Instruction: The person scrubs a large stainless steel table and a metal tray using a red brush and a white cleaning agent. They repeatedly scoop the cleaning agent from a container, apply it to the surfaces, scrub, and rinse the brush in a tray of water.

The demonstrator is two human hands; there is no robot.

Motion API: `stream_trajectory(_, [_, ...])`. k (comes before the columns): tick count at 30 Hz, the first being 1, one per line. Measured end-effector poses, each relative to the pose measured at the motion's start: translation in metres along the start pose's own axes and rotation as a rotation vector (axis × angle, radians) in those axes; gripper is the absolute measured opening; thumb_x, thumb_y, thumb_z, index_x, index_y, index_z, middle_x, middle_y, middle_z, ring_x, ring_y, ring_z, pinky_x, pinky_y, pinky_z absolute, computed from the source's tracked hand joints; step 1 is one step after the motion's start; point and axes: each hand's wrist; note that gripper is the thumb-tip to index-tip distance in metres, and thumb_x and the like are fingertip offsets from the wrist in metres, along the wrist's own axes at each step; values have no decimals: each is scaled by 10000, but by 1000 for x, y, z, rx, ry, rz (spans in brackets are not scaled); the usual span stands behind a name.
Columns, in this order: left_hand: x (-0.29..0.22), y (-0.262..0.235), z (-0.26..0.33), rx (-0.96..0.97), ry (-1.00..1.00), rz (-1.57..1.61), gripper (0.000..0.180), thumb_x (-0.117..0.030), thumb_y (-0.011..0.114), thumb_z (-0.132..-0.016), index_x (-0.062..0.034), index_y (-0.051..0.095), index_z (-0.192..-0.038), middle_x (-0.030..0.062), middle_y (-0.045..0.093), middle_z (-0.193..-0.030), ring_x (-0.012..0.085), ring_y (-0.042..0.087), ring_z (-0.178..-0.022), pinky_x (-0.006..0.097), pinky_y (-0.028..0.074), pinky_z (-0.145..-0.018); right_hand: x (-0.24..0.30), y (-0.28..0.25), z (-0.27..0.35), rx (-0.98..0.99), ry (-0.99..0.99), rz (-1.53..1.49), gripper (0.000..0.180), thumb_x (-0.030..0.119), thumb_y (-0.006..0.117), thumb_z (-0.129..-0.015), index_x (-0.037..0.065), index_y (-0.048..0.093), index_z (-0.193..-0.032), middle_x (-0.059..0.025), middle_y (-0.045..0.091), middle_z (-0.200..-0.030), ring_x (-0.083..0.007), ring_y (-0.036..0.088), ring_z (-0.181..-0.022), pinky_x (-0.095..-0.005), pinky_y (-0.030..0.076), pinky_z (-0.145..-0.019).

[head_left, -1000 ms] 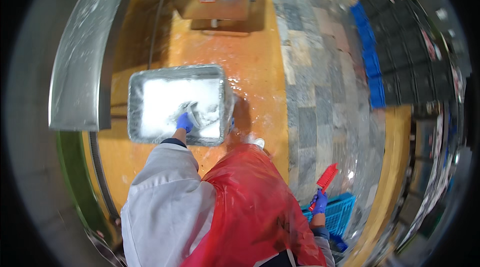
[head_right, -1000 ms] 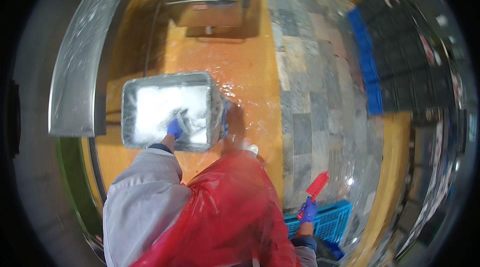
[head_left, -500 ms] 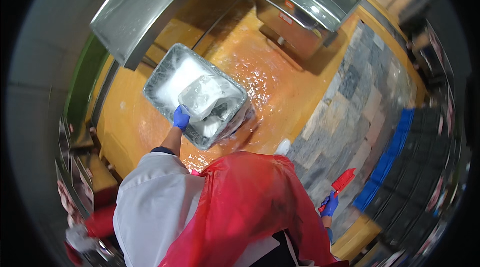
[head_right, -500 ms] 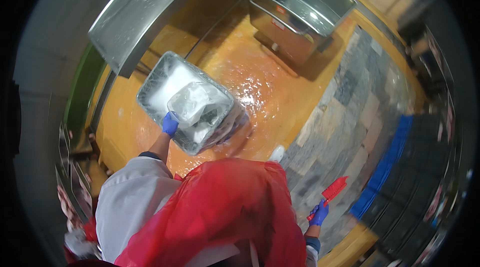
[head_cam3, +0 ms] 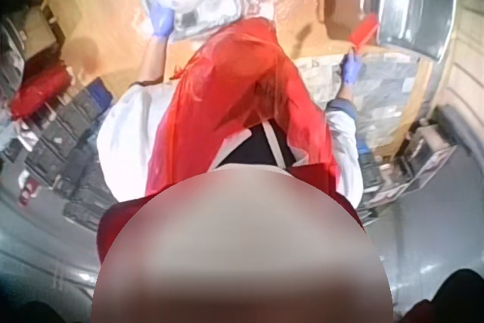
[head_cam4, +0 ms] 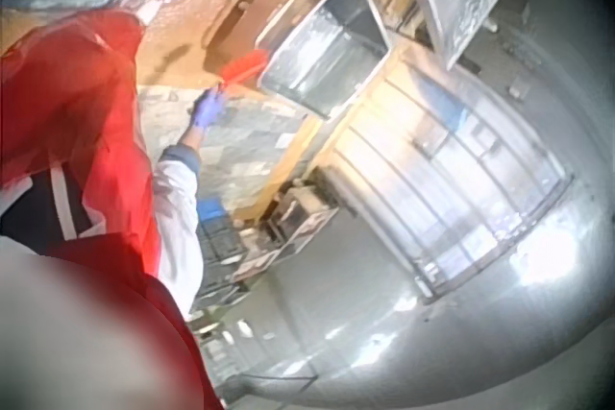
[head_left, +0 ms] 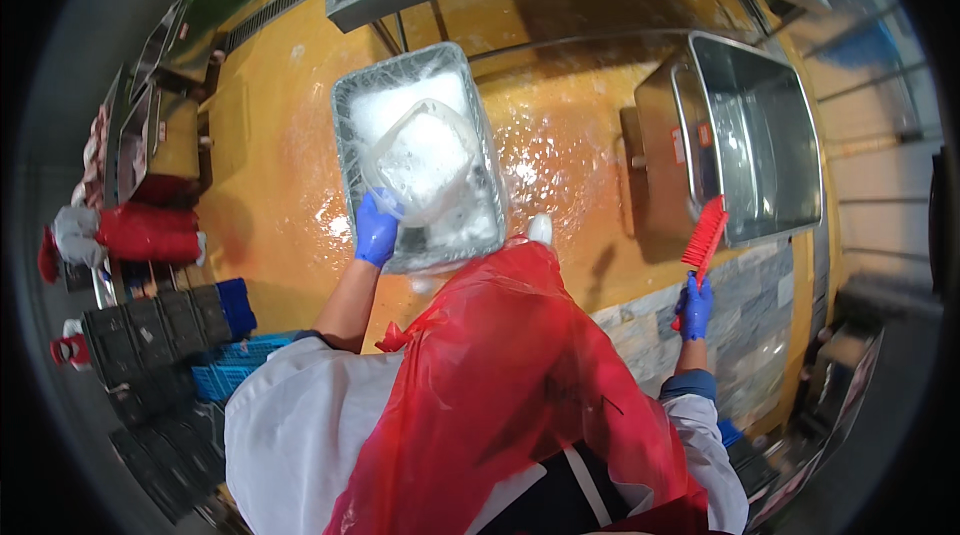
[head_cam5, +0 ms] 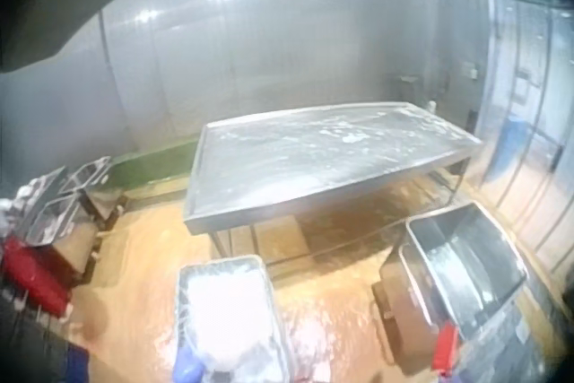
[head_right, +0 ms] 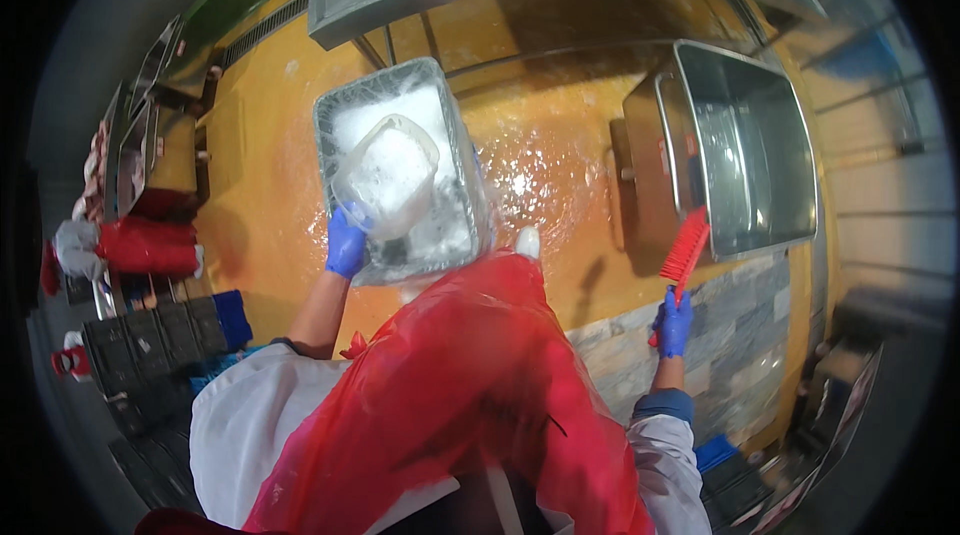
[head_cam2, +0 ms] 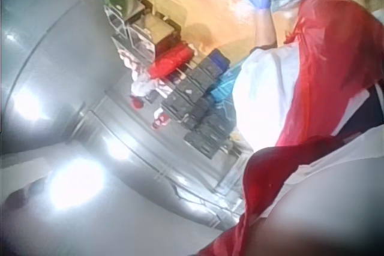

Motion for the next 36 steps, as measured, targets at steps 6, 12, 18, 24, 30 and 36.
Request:
stream_trajectory(6, [-8, 46, 2, -123, 77, -263, 187, -18, 636, -801, -30, 569, -975, 35, 603, -875, 124, 568, -810, 279, 482, -714, 89, 90, -99, 321, -43, 159, 159, 203, 554, -948, 127, 549, -1088, 52, 395, -568, -49, 358, -418, -226, 296, -357])
stream_trajectory(12, [-41, 96, -4, -234, 32, -244, 182, -25, 618, -809, -29, 561, -981, 24, 594, -859, 119, 563, -773, 274, 481, -670, 156, 159, -203, 508, -56, 379, 141, 176, 553, -937, 96, 539, -1053, 37, 437, -611, -72, 392, -424, -249, 316, -370])
stream_trajectory(18, [-27, 144, -11, -431, -112, -177, 162, -16, 601, -794, -20, 566, -952, 90, 602, -852, 181, 579, -803, 330, 480, -719, 221, 240, -325, 785, -164, 610, 184, 215, 562, -932, 86, 554, -1062, 17, 494, -670, -78, 449, -501, -241, 365, -431])
stream_trajectory(24, [-53, 199, -51, -604, 57, -122, 146, -22, 590, -805, -39, 575, -949, 55, 582, -851, 166, 557, -789, 314, 472, -718, 244, 288, -448, 924, -179, 541, 145, 159, 523, -940, 79, 539, -1060, 24, 466, -639, -54, 415, -473, -219, 335, -409])
stream_trajectory(30, [-123, 264, -73, -804, -117, 149, 139, -58, 612, -818, -48, 580, -952, 18, 588, -864, 121, 552, -802, 287, 478, -728, 326, 381, -496, 1087, -337, 566, 239, 118, 546, -912, 55, 536, -1143, 5, 479, -670, -58, 418, -510, -237, 357, -442])
stream_trajectory(36, [-139, 293, -93, -902, -56, -33, 192, -26, 616, -781, -51, 592, -969, 28, 614, -885, 124, 570, -819, 292, 487, -739, 424, 450, -471, 1364, -753, 703, 270, 84, 565, -884, -3, 552, -1139, -52, 578, -793, -127, 534, -722, -298, 465, -656])
Point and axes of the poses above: each hand's wrist, its own z-axis away from the middle knuckle, its own y-axis out of the palm, x = y × z
